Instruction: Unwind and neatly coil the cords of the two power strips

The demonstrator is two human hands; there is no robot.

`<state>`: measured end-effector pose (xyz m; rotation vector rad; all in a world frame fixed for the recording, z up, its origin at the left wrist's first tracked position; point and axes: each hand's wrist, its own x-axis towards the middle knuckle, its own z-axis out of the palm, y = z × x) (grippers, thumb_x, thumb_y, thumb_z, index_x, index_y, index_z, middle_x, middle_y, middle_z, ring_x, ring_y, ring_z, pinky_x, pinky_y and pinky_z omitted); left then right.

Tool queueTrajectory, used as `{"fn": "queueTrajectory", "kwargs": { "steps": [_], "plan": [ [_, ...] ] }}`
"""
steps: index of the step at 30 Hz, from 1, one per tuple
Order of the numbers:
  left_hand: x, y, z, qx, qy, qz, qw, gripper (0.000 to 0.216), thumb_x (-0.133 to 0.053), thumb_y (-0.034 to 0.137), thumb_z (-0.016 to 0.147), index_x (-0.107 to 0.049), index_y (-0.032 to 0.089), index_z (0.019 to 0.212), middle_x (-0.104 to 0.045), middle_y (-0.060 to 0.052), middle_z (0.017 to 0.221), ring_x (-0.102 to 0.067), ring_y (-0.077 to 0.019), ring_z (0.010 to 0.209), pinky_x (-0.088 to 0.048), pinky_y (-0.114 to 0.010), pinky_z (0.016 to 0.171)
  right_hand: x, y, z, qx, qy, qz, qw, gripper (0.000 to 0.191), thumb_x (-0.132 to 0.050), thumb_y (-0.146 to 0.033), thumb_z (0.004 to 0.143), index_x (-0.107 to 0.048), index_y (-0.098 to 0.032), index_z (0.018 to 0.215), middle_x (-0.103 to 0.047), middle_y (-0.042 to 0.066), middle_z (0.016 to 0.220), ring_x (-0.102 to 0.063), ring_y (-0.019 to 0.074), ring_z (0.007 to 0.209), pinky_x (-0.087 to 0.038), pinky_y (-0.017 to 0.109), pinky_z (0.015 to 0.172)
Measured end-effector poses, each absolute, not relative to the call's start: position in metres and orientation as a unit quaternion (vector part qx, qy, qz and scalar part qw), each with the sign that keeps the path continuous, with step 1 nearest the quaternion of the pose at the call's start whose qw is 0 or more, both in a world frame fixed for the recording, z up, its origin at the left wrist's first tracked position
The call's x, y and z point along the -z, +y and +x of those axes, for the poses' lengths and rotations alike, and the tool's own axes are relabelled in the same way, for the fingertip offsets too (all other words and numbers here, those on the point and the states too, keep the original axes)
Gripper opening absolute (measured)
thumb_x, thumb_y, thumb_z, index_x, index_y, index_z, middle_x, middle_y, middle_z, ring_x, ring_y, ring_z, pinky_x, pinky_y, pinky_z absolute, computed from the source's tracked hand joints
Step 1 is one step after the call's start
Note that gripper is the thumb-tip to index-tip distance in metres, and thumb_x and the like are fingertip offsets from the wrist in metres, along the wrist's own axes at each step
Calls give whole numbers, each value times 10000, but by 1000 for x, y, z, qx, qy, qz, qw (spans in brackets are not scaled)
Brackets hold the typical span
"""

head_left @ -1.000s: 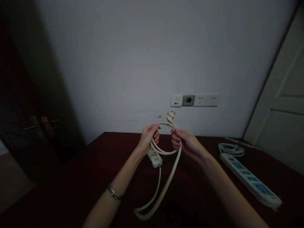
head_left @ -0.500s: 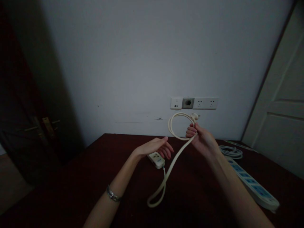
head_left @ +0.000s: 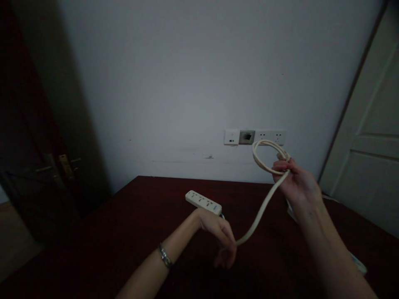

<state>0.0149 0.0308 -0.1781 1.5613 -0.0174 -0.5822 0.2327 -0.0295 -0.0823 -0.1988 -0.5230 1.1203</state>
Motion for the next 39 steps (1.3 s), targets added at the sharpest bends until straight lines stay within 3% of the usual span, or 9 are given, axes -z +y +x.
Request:
{"fn": "queueTrajectory", "kwargs": {
  "steps": [3, 6, 12, 16, 21, 27, 31, 35, 39],
  "plan": [
    [177, 44, -3, 125, 40, 699, 703, 408, -664, 526, 656, -645, 128, 568, -425, -16, 343, -330, -102, 247, -269, -242, 277, 75, -43, 240, -529, -267, -90, 801, 212, -346, -63, 886, -503, -167, 789, -378, -36, 592, -369, 34, 441, -400, 104, 398],
    [165, 56, -24, 8, 95, 697, 710, 364, -611, 464, 733, -591, 144, 560, -319, 36, 321, -195, -44, 249, -106, -179, 270, 70, -55, 245, -506, -322, -96, 795, 250, -316, -75, 906, -518, -170, 794, -301, -57, 562, -260, 22, 382, -328, 99, 345],
    [144, 74, -42, -112, 213, 649, 722, 319, -582, 359, 797, -500, 137, 584, -287, 82, 381, -143, -3, 298, -77, -132, 303, 64, -67, 240, -479, -383, -181, 768, 240, -374, -169, 906, -559, -167, 752, -233, -78, 513, -59, 11, 371, -161, 136, 291],
    [146, 86, -43, -185, 257, 595, 739, 312, -592, 347, 797, -471, 136, 601, -269, 99, 415, -140, 2, 306, -75, -117, 293, 66, -64, 225, -483, -454, -294, 688, 103, -554, -267, 800, -573, -169, 778, -239, -93, 476, -90, 3, 347, -118, 164, 311],
    [145, 93, -40, -271, 263, 473, 796, 237, -501, 259, 863, -466, 123, 672, -275, 94, 468, -194, 0, 326, -122, -88, 296, 81, -48, 199, -483, -519, -397, 582, 302, -670, -421, 699, -487, -182, 685, -307, -96, 410, -199, 13, 297, -134, 163, 313],
    [138, 82, -28, -318, 180, 337, 867, 200, -391, 195, 879, -506, 84, 759, -320, 57, 526, -299, -22, 378, -196, -81, 317, 114, -13, 175, -493, -574, -427, 495, 465, -625, -551, 688, -372, -190, 538, -319, -84, 374, -241, 27, 280, -169, 177, 304],
    [142, 66, -10, -410, 180, 377, 811, 238, -386, 287, 878, -520, 107, 797, -366, 48, 506, -326, -53, 371, -248, -135, 333, 139, 7, 156, -515, -587, -411, 470, 515, -581, -604, 699, -388, -182, 476, -353, -51, 343, -303, 48, 296, -223, 192, 333],
    [151, 53, 8, -458, 233, 479, 712, 248, -342, 358, 891, -502, 169, 876, -407, 51, 506, -335, -89, 361, -303, -187, 372, 158, 19, 137, -556, -541, -372, 509, 539, -606, -623, 663, -407, -173, 444, -391, -29, 347, -370, 72, 324, -277, 214, 372],
    [155, 44, 15, -539, 328, 621, 466, 209, -429, 331, 869, -521, 182, 755, -461, 12, 579, -450, -134, 528, -386, -236, 551, 171, 25, 128, -579, -473, -354, 562, 460, -698, -572, 596, -518, -151, 563, -491, -17, 425, -421, 83, 362, -302, 214, 386]
  ]
}}
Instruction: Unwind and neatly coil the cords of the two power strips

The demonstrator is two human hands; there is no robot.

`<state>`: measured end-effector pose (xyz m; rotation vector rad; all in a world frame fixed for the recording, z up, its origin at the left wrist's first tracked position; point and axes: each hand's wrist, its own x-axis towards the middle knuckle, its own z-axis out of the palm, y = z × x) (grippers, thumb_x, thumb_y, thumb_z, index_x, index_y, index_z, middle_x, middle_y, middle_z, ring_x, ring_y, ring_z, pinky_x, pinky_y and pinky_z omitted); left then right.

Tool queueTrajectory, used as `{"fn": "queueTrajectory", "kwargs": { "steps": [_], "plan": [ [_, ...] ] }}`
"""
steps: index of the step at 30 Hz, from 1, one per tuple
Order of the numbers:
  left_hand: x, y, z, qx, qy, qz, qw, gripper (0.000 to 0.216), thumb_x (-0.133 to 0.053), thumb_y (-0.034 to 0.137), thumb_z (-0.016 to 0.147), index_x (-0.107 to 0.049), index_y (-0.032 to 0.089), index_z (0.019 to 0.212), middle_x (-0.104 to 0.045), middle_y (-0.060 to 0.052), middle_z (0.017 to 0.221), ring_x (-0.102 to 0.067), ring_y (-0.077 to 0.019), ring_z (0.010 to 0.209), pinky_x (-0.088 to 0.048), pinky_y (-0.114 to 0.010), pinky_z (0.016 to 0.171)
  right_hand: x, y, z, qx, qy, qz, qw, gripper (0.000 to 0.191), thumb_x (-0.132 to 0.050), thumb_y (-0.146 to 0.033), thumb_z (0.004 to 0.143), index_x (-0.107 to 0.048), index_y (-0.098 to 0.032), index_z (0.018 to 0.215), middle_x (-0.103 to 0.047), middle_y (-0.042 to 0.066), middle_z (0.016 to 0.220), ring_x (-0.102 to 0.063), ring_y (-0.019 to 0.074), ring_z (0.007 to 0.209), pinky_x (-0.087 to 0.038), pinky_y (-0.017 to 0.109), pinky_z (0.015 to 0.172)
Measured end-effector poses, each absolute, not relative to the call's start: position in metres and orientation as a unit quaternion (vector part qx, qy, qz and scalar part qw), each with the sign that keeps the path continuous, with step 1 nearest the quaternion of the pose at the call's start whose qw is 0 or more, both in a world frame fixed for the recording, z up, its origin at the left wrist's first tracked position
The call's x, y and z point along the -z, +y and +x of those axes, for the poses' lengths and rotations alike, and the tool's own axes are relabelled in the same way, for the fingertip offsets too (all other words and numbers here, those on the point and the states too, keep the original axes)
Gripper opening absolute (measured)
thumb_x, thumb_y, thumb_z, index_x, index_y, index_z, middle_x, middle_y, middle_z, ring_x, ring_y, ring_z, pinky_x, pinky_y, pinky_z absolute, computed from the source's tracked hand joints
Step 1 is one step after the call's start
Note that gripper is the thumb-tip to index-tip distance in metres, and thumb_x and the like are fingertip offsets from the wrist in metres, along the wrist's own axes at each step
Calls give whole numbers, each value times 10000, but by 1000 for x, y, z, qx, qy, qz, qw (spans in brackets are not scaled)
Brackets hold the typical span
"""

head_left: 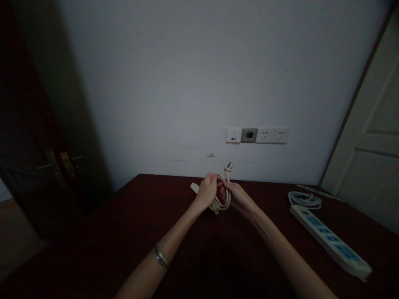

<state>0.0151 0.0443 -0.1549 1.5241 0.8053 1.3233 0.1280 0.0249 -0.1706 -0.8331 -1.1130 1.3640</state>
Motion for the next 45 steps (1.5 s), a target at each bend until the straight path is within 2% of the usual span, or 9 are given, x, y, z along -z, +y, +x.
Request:
{"fn": "queueTrajectory", "kwargs": {
  "steps": [4, 12, 16, 19, 23, 29, 34, 38, 45],
  "plan": [
    [151, 35, 14, -523, 347, 731, 267, 171, -463, 240, 848, -527, 189, 697, -516, -45, 741, -479, -182, 764, -361, -282, 785, 174, 26, 125, -602, -421, -349, 582, 381, -754, -454, 595, -538, -144, 643, -508, -34, 466, -422, 68, 387, -331, 203, 410],
    [143, 39, 5, -411, 413, 802, 132, 273, -395, 292, 876, -592, 157, 744, -495, -56, 770, -483, -202, 844, -378, -323, 834, 172, 23, 120, -639, -409, -322, 567, 361, -745, -431, 609, -545, -142, 691, -525, -19, 486, -484, 103, 403, -380, 230, 434],
    [144, 57, 0, -442, 404, 782, 172, 262, -479, 357, 833, -631, 147, 800, -567, -49, 799, -518, -173, 835, -406, -285, 811, 171, 23, 118, -634, -423, -294, 578, 368, -721, -442, 632, -502, -146, 647, -459, -43, 462, -399, 63, 368, -291, 196, 388],
    [149, 81, -10, -445, 414, 760, 228, 277, -365, 239, 865, -617, 137, 813, -617, -52, 846, -551, -145, 839, -425, -253, 799, 170, 24, 122, -641, -388, -273, 602, 319, -710, -390, 652, -511, -146, 702, -425, -58, 458, -338, 43, 368, -232, 175, 387],
    [170, 114, -35, -306, 553, 716, 296, 221, -435, 186, 815, -565, 115, 979, -629, -105, 980, -597, -173, 876, -466, -254, 740, 170, 26, 129, -661, -341, -233, 626, 214, -637, -317, 718, -539, -134, 770, -376, -73, 461, -290, 34, 375, -229, 170, 400],
    [216, 131, -36, -221, 610, 664, 372, 528, -484, 397, 828, -404, 17, 1186, -615, -246, 963, -630, -218, 543, -488, -317, 473, 172, 27, 131, -669, -321, -197, 641, 128, -570, -227, 760, -570, -114, 819, -334, -77, 469, -256, 33, 374, -243, 177, 401],
    [233, 130, -22, -231, 593, 636, 438, 674, -558, 413, 785, -308, 32, 1282, -545, -273, 1140, -652, -239, 640, -513, -314, 470, 168, 24, 133, -667, -309, -171, 656, 115, -543, -210, 789, -582, -107, 821, -317, -74, 476, -256, 33, 385, -253, 169, 406],
    [236, 128, -20, -260, 565, 601, 502, 734, -595, 320, 767, -212, 43, 1329, -540, -250, 1160, -648, -240, 729, -532, -318, 513, 159, 25, 136, -671, -283, -158, 667, 145, -463, -204, 847, -576, -116, 827, -299, -76, 473, -252, 38, 377, -285, 172, 412],
    [222, 126, -21, -321, 474, 534, 623, 542, -489, 210, 830, -264, 215, 1323, -574, -95, 1132, -625, -127, 750, -538, -258, 603, 123, 32, 135, -657, -291, -89, 690, 184, -393, -194, 884, -558, -126, 840, -270, -85, 470, -240, 36, 359, -294, 163, 413]
  ]
}}
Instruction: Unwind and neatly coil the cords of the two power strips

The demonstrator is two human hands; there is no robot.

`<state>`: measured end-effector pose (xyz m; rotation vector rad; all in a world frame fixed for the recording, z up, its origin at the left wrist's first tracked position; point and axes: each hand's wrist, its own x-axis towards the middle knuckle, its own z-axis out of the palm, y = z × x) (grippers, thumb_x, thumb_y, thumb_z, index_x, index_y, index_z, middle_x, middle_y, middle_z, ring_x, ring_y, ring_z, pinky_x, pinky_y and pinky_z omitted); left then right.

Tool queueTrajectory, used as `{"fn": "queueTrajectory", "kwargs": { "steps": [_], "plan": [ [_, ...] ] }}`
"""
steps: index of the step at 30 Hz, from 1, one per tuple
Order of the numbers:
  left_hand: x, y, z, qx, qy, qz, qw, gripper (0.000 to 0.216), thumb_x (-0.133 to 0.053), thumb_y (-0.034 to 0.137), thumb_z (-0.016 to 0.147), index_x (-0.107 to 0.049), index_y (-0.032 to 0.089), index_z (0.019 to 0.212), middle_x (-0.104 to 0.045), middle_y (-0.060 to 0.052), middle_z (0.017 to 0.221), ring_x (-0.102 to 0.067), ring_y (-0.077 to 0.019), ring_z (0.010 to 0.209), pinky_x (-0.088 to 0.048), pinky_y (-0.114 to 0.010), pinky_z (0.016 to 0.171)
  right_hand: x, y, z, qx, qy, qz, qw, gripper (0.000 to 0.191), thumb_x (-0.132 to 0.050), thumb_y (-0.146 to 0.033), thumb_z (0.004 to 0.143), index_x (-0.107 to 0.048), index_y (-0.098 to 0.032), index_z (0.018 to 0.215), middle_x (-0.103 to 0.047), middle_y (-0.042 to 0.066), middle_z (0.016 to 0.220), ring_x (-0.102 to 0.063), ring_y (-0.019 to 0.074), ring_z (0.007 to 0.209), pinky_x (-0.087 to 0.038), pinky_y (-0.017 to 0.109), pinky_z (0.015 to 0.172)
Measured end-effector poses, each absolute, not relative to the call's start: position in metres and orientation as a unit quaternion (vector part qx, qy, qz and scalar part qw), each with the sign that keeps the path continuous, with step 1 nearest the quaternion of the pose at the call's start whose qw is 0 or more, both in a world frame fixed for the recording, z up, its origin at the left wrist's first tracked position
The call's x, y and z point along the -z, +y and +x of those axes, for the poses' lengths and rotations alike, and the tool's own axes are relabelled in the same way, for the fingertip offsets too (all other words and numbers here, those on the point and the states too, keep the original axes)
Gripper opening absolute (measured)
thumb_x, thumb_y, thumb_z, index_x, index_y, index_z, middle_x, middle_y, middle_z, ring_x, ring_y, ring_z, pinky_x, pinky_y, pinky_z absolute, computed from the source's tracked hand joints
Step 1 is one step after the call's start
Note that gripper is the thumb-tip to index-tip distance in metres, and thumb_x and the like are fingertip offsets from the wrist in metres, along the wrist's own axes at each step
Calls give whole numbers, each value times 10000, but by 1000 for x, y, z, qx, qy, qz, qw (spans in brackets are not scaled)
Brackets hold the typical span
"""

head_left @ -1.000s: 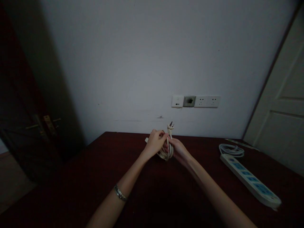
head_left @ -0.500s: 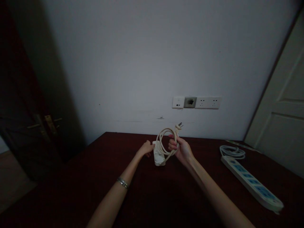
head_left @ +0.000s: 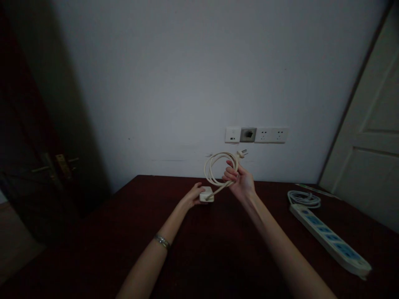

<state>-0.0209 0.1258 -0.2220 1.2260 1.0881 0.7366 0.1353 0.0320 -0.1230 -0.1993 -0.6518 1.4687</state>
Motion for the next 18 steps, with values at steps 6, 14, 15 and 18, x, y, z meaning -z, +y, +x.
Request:
{"fn": "queueTrajectory", "kwargs": {
  "steps": [6, 14, 15, 18],
  "plan": [
    [186, 127, -41, -289, 391, 511, 709, 270, -465, 300, 841, -554, 121, 1022, -585, -42, 741, -553, -111, 559, -514, -274, 589, 71, 28, 132, -641, -349, -40, 683, 234, -357, -204, 906, -565, -135, 826, -245, -88, 454, -220, 40, 353, -274, 165, 401],
    [149, 102, -73, -176, 315, 646, 673, 518, -517, 583, 769, -553, 142, 1039, -547, -58, 765, -519, -133, 674, -484, -291, 619, 4, 13, 132, -607, -427, -19, 671, 343, -275, -236, 955, -566, -142, 801, -215, -83, 474, -195, 35, 365, -275, 163, 412],
    [144, 97, -75, -174, 308, 675, 647, 489, -580, 504, 761, -530, 165, 1110, -550, -51, 782, -510, -121, 670, -470, -261, 597, -2, 11, 132, -602, -430, -21, 672, 370, -249, -240, 962, -564, -145, 793, -210, -82, 475, -190, 36, 365, -277, 165, 413],
    [132, 84, -75, -156, 298, 756, 561, 506, -649, 362, 734, -515, 191, 1191, -551, -26, 755, -447, -81, 573, -388, -188, 482, -17, 7, 133, -582, -446, -41, 679, 355, -260, -229, 961, -558, -164, 780, -201, -79, 472, -175, 36, 366, -265, 166, 407]
  ]
}}
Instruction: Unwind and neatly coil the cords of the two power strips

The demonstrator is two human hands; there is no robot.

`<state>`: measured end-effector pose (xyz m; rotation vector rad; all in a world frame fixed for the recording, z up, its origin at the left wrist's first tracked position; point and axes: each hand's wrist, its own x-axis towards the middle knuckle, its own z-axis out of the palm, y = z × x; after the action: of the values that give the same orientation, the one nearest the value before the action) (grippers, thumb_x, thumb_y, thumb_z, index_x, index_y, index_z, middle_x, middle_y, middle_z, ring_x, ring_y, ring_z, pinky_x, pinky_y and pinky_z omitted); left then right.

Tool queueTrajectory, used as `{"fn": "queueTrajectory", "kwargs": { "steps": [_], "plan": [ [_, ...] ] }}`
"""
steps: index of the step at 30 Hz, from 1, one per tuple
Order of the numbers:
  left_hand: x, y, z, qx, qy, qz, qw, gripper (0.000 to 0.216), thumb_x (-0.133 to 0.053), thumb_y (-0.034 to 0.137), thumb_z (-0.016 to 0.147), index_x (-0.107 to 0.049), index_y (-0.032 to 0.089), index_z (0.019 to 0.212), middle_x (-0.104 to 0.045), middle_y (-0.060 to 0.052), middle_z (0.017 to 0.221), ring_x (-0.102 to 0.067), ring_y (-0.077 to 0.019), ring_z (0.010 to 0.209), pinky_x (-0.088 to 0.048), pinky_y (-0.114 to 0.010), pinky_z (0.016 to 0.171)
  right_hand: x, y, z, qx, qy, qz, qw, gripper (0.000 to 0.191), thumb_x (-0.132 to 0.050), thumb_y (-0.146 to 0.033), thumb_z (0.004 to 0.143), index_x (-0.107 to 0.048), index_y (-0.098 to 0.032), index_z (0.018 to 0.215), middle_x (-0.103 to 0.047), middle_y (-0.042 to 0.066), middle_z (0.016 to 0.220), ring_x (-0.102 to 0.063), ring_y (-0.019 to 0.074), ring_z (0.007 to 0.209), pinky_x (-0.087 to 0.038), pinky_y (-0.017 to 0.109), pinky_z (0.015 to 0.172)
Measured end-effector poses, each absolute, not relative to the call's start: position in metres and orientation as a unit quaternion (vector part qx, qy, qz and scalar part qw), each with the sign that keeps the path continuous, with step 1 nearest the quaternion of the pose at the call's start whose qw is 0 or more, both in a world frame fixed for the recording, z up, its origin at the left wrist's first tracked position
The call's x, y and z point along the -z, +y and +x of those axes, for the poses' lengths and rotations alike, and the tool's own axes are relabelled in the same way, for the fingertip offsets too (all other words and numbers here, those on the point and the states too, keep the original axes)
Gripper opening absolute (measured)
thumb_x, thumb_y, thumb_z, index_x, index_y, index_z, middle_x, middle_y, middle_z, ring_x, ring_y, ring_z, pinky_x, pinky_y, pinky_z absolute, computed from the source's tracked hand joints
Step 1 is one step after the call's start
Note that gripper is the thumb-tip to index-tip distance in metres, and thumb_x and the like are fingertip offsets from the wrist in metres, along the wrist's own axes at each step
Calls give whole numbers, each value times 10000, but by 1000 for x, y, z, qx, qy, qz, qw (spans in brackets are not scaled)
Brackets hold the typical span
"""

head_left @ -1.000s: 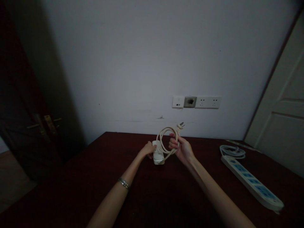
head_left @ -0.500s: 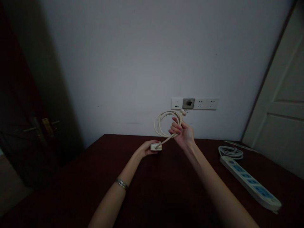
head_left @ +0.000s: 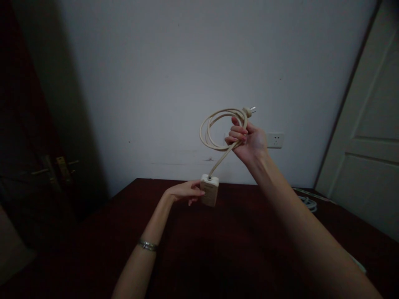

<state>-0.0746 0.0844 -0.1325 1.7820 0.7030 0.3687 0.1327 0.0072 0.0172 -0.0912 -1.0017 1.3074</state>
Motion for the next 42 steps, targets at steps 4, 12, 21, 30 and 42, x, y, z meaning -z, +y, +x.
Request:
{"fn": "queueTrajectory", "kwargs": {
  "steps": [4, 12, 21, 30, 42],
  "plan": [
    [123, 74, -69, -84, 273, 822, 492, 345, -655, 382, 713, -657, 153, 971, -599, -32, 762, -409, -67, 521, -322, -184, 419, -19, 5, 136, -576, -457, -57, 676, 268, -336, -197, 936, -554, -171, 782, -183, -81, 477, -160, 29, 362, -247, 157, 398],
    [136, 68, -51, 73, 218, 836, 498, 306, -777, 364, 545, -694, 156, 754, -611, 0, 622, -500, -106, 527, -417, -210, 446, 26, 4, 147, -611, -415, -51, 672, 246, -328, -142, 915, -563, -158, 845, -207, -83, 481, -133, 34, 362, -250, 148, 372],
    [155, 84, -49, 65, 190, 811, 550, 321, -800, 389, 508, -681, 151, 687, -609, 3, 573, -478, -91, 460, -394, -211, 432, 35, 21, 160, -639, -391, -54, 661, 269, -317, -146, 913, -578, -120, 853, -213, -92, 461, -140, 36, 341, -245, 135, 346],
    [171, 88, -39, 149, 212, 777, 573, 424, -801, 511, 436, -656, 150, 601, -612, -27, 519, -550, -139, 440, -439, -238, 399, 56, 46, 162, -646, -420, -85, 632, 338, -335, -274, 928, -605, -107, 812, -165, -105, 428, -73, 28, 333, -168, 129, 321],
    [200, 105, -34, 168, 221, 750, 600, 478, -781, 477, 527, -675, 190, 894, -663, -34, 795, -627, -157, 641, -489, -237, 504, 115, 54, 165, -629, -432, -150, 629, 224, -522, -317, 838, -616, -141, 737, -98, -122, 428, -6, 20, 361, -109, 119, 310]
  ]
}}
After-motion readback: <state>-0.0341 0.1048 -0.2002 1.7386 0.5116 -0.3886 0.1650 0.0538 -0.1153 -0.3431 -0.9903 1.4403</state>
